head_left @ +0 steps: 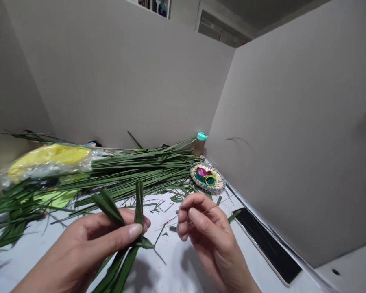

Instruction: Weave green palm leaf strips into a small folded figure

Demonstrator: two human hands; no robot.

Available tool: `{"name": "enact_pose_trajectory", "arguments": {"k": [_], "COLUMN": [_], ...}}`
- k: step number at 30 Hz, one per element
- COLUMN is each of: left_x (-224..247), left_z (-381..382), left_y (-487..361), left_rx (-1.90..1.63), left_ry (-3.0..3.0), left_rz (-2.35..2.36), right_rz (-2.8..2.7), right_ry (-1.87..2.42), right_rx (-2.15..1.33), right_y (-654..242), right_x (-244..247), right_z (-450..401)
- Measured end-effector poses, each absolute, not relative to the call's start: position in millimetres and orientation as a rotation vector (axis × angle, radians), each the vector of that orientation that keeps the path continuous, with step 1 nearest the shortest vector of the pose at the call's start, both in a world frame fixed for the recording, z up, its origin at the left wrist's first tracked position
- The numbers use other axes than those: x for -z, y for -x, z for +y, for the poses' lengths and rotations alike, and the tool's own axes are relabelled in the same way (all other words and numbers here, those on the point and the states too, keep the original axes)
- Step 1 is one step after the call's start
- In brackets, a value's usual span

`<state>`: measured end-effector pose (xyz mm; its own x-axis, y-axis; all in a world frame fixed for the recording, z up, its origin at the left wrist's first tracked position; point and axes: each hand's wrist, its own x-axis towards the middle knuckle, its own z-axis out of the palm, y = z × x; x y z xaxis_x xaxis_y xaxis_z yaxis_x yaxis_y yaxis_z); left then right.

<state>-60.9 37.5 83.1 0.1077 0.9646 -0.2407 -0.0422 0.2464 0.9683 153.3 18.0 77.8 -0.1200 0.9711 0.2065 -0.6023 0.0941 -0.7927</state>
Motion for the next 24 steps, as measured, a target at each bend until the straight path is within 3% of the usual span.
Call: {"name": "enact_pose_trajectory", "arguments": {"k": [24], "left_x": [-91], "left_z": [36], "left_y": [45], "left_rx": [-1.232], "left_ry": [-1.359], "left_rz": [1.384], "right_rz": [-1.292], "right_ry": [0.465], "right_rx": [-0.915], "right_y": [-142], "right_x": [-87], "right_z": [-8]}}
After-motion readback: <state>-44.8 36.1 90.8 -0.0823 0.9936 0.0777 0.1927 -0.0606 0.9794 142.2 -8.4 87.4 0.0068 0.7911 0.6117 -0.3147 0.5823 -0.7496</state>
